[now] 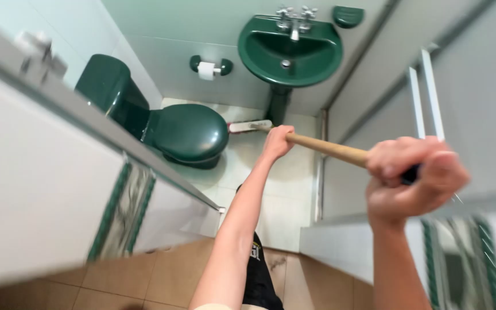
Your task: The person sweeps the bathroom floor with a broom, then sits on the floor to wring out a cloth in a bucket of water. They attach the cloth to a mop and proceed to mop the bathroom floor.
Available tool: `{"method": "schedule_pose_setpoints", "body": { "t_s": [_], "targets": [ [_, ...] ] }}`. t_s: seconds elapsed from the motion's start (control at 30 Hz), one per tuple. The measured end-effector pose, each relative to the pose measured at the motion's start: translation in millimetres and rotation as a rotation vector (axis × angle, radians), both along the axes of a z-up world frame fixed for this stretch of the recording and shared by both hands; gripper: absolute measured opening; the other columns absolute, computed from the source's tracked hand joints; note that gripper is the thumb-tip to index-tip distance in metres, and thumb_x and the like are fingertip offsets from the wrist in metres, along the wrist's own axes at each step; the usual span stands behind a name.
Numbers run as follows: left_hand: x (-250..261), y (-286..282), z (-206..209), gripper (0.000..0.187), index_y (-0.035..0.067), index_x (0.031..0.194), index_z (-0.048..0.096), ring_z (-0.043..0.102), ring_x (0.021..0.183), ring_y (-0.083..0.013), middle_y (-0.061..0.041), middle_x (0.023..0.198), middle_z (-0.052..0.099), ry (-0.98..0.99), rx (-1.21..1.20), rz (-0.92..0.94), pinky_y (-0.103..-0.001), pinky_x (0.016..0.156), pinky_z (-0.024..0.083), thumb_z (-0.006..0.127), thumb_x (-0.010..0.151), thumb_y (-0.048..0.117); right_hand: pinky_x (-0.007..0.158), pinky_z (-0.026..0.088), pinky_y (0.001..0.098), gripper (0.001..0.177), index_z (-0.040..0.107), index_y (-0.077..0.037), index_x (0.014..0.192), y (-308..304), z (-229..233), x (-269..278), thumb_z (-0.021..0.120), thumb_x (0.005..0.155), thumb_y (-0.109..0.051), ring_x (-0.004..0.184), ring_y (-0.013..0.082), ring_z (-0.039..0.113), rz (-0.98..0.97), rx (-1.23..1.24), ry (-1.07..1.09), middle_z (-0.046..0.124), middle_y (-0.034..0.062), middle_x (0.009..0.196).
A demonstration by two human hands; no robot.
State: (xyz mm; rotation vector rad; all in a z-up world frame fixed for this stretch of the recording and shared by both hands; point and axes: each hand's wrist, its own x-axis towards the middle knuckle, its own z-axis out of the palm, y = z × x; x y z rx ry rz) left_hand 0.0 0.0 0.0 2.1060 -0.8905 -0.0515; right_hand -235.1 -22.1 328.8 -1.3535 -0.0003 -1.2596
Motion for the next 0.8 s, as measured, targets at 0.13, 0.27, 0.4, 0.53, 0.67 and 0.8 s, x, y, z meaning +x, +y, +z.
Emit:
{"method": "schedule_pose_setpoints", "body": {
  "t_s": [0.13, 0.27, 0.4, 0.53, 0.67, 0.8],
  "targets": [
    [100, -7, 18, 0.011, 0.018, 0.059, 0.05, 0.052, 0.062, -0.04, -0.01, 0.058, 0.055, 0.143, 0.083, 0.02, -0.048, 0.056, 0.037, 0.056, 0.069, 0.017, 0.042, 0.02, 0.0284, 0.067, 0.034, -0.01, 0.069, -33, 0, 113, 0.048, 0.103, -0.065, 0.041, 0.0144, 0.016, 0.029, 0.024, 0.07, 0.02, 0.0026, 0.05],
    [209, 9, 24, 0.01, 0.016, 0.057, 0.05, 0.049, 0.057, -0.0321, -0.01, 0.054, 0.051, 0.1, 0.054, 0.045, -0.046, 0.055, 0.036, 0.059, 0.062, 0.016, 0.043, 0.019, 0.0287, 0.068, 0.032, -0.013, 0.065, -44, 21, 242, 0.056, 0.097, -0.068, 0.039, 0.0113, 0.017, 0.183, 0.113, 0.109, 0.023, -0.0001, 0.052],
    [324, 37, 22, 0.021, 0.014, 0.053, 0.043, 0.049, 0.052, -0.0396, -0.01, 0.05, 0.053, 0.013, 0.022, 0.129, -0.047, 0.055, 0.035, 0.061, 0.064, 0.014, 0.043, 0.019, 0.0322, 0.071, 0.023, -0.014, 0.065, -42, 48, 377, 0.042, 0.104, -0.069, 0.038, 0.0145, 0.012, 0.277, -0.08, 0.202, 0.016, 0.0021, 0.047],
    [409, 77, 7, 0.02, 0.019, 0.057, 0.058, 0.065, 0.059, -0.0267, -0.002, 0.058, 0.065, -0.024, -0.009, 0.311, -0.038, 0.064, 0.046, 0.069, 0.072, 0.014, 0.038, 0.018, 0.0328, 0.058, 0.025, -0.012, 0.057, -46, 35, 488, 0.035, 0.103, -0.045, 0.034, 0.0169, 0.015, 0.538, -0.084, 0.159, 0.016, 0.0039, 0.045],
    [461, 127, -1, 0.022, 0.018, 0.059, 0.059, 0.063, 0.062, -0.0251, -0.001, 0.061, 0.063, -0.137, -0.109, 0.506, -0.037, 0.063, 0.044, 0.066, 0.076, 0.006, 0.038, 0.026, 0.0308, 0.052, 0.028, -0.011, 0.049, -24, 35, 565, 0.04, 0.096, -0.028, 0.034, 0.0153, 0.022, 0.828, -0.204, 0.073, 0.024, 0.0015, 0.043],
    [496, 138, 56, 0.019, 0.011, 0.05, 0.057, 0.055, 0.076, -0.0193, -0.005, 0.069, 0.05, 0.844, -1.113, 1.0, -0.031, 0.082, 0.046, 0.067, 0.063, 0.019, 0.03, 0.028, 0.0312, 0.05, 0.043, -0.018, 0.039, -13, -10, 637, 0.054, 0.086, -0.03, 0.026, 0.0162, 0.028, 1.102, -0.153, 0.078, 0.032, -0.0007, 0.035]
  ]
}}
